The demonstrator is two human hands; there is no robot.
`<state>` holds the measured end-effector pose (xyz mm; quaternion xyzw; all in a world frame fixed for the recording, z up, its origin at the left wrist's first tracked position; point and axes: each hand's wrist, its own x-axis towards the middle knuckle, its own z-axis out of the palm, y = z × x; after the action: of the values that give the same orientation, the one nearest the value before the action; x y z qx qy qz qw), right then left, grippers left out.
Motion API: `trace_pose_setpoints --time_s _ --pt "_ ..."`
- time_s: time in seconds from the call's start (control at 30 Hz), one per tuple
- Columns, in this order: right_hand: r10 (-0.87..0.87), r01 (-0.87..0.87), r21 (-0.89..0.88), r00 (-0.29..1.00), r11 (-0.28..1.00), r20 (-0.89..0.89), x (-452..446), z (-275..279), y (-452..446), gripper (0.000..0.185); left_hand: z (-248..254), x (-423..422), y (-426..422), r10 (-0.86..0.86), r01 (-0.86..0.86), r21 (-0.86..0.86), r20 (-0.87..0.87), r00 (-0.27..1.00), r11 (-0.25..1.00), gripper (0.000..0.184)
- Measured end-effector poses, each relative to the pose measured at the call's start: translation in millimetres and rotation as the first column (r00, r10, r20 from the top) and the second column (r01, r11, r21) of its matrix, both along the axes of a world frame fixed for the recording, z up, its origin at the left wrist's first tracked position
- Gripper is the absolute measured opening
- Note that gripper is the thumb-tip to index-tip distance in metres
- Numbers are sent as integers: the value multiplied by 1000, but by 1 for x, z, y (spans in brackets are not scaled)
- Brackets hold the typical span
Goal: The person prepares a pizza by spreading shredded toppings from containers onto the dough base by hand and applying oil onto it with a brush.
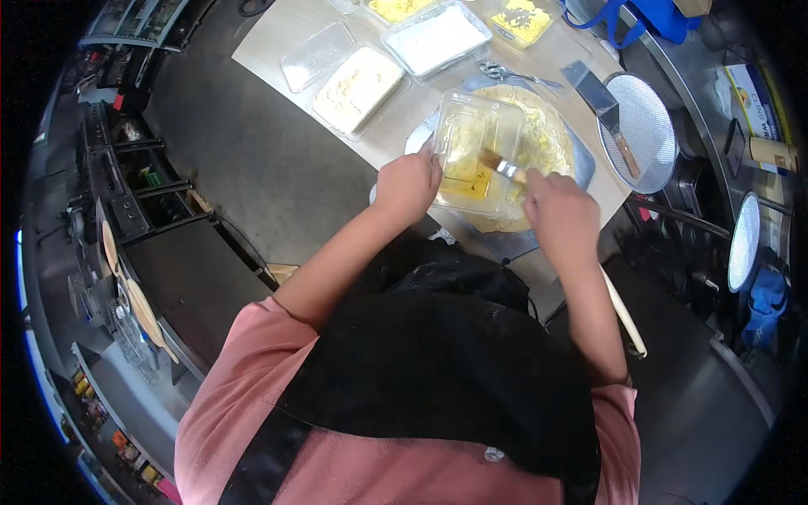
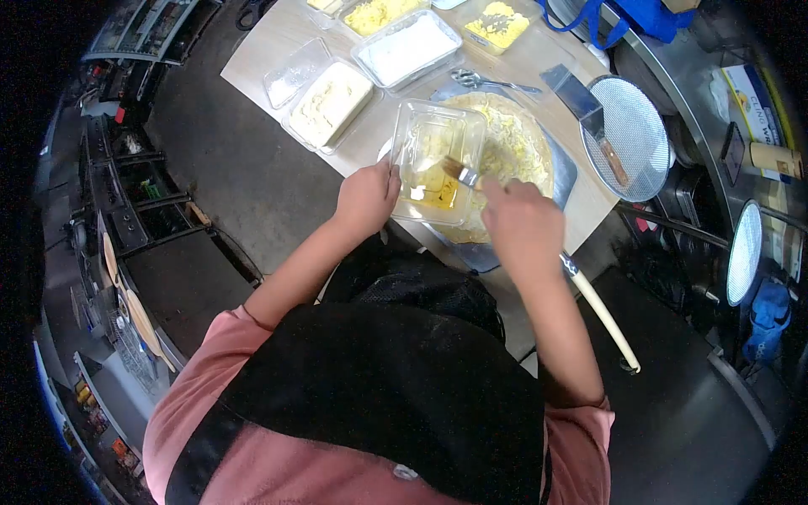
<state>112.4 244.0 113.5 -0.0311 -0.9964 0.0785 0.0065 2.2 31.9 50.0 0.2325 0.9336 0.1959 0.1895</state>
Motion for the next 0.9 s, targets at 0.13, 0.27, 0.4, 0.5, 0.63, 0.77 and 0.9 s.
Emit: trace_pose_setpoints --time_s 0.13,0.27,0.4,0.5,0.63,0.77,0.9 --pt "100 -104 47 991 993 90 -8 -9 -8 20 -2 -3 7 -14 14 16 -12 1000 1000 37" --pt "92 -92 -18 995 996 45 -6 -11 -4 21 -12 -4 10 -47 47 -37 5 999 998 39" --pt "-200 205 -170 979 964 49 -2 2 22 21 -5 -1 8 7 -8 29 31 999 1000 27" --pt "-382 384 -248 922 889 56 4 -8 61 20 -6 -4 -1 30 -30 11 15 999 999 27" --pt "-356 351 -104 934 931 -31 -8 -57 117 19 -11 -4 -16 37 -39 -43 -39 999 998 28" --pt "-186 190 15 974 982 -126 -50 -91 140 18 -1 -1 -25 98 -99 -31 -46 994 995 28" --pt "-149 147 116 989 982 6 -52 -100 149 20 0 1 -36 137 -138 -41 -21 990 990 27"
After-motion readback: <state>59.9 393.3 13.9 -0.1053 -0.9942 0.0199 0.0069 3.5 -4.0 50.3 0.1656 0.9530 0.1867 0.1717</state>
